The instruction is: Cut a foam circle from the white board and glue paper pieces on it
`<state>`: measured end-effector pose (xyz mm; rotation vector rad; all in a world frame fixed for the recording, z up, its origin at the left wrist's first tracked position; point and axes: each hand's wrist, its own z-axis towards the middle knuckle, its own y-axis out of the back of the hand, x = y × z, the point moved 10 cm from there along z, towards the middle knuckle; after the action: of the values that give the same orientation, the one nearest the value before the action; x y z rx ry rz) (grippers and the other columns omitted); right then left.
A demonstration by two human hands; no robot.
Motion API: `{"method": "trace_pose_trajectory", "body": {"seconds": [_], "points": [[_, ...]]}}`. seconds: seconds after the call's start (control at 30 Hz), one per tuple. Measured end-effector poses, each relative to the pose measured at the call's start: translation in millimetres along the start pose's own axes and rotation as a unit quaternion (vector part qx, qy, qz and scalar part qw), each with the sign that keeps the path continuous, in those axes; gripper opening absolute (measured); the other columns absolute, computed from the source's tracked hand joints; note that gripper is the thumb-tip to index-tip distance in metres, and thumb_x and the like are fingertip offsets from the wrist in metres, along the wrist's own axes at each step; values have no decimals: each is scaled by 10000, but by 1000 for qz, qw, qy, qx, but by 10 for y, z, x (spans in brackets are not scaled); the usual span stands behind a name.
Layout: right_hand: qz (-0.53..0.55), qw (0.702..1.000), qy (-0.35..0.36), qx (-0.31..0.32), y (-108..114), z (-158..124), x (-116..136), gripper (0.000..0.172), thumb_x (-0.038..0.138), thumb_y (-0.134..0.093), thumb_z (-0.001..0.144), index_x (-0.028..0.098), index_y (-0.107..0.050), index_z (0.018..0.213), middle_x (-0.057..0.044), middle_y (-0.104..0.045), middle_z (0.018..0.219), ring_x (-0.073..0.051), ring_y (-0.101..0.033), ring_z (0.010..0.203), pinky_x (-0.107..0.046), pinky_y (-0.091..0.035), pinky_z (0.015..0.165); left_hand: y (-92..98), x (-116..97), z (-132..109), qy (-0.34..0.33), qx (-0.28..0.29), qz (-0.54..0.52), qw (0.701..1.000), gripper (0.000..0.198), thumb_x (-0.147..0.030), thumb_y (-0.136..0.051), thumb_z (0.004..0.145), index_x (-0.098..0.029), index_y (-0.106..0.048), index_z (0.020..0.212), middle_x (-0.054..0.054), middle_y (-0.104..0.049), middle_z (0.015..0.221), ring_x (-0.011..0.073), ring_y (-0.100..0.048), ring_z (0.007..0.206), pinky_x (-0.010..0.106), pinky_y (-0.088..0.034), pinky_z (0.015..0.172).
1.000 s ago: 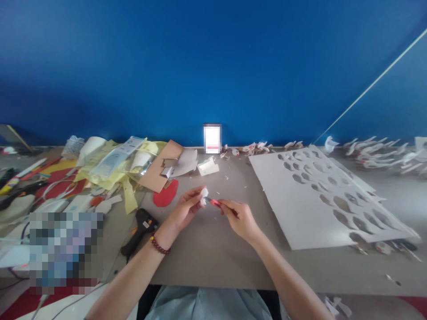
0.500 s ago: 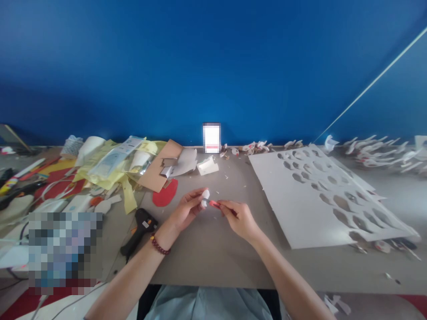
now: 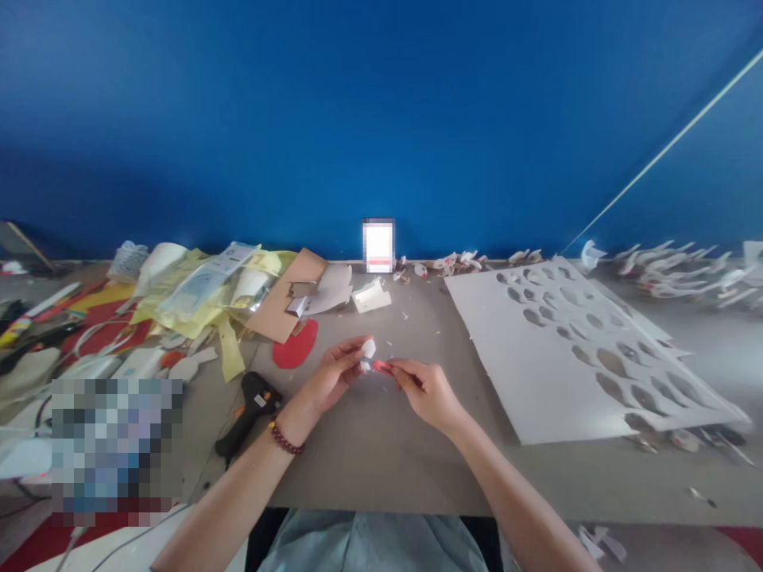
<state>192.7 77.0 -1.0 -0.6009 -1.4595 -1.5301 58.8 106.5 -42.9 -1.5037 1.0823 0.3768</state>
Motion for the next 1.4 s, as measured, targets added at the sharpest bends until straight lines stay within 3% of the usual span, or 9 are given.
{"method": "trace_pose_trajectory", "body": {"seconds": [0.17, 0.37, 0.5, 0.7, 1.0, 1.2, 1.4], "points": [[6, 999, 4, -40, 85, 1, 7, 308, 349, -441, 936, 160, -683, 950, -35, -635, 684, -139, -561, 607, -235, -421, 573, -21, -107, 5, -51, -12, 34, 998, 394, -266, -846, 571, -142, -691, 912, 10, -681, 742, 88, -606, 577, 202, -505, 551], [55, 993, -33, -100, 202, -18, -115, 298, 375, -442, 936, 167, -651, 983, -45, -627, 735, -134, -559, 608, -222, -406, 507, 102, -224, 23, -128, -74, 96, 984, 445, -302, -850, 548, -167, -513, 805, -30, -632, 701, 124, -628, 538, 241, -505, 523], [52, 992, -44, -110, 206, -28, -149, 278, 380, -473, 922, 167, -640, 984, -55, -635, 763, -131, -551, 595, -225, -415, 498, 147, -192, 28, -109, -86, 112, 984, 479, -323, -829, 571, -150, -567, 933, -17, -630, 755, 137, -652, 561, 251, -511, 557], [26, 994, -21, -103, 190, -19, -76, 229, 351, -513, 901, 181, -634, 996, -57, -643, 805, -143, -560, 631, -253, -446, 563, 168, -119, 36, -69, -78, 59, 993, 384, -300, -833, 549, -163, -560, 782, -27, -635, 709, 129, -643, 577, 209, -470, 501], [-15, 996, 8, -86, 155, 10, 40, 169, 291, -536, 886, 199, -638, 985, -49, -644, 841, -145, -547, 655, -255, -411, 560, 136, -44, 28, -33, -58, -4, 998, 304, -243, -818, 571, -136, -707, 833, 17, -692, 746, 89, -595, 602, 199, -482, 566], [-15, 997, 6, -71, 118, 16, 35, 161, 262, -538, 879, 199, -638, 988, -56, -650, 867, -151, -558, 667, -258, -410, 559, 63, -20, 15, -27, -32, -9, 999, 253, -220, -822, 582, -146, -715, 799, 6, -685, 694, 90, -615, 605, 205, -505, 608], [-21, 997, 14, -72, 126, 25, 58, 154, 267, -541, 883, 194, -648, 967, -52, -648, 834, -147, -552, 659, -255, -404, 553, 82, -5, 18, -26, -48, -10, 998, 261, -241, -856, 550, -135, -706, 736, 2, -690, 684, 82, -622, 598, 207, -518, 636]]}}
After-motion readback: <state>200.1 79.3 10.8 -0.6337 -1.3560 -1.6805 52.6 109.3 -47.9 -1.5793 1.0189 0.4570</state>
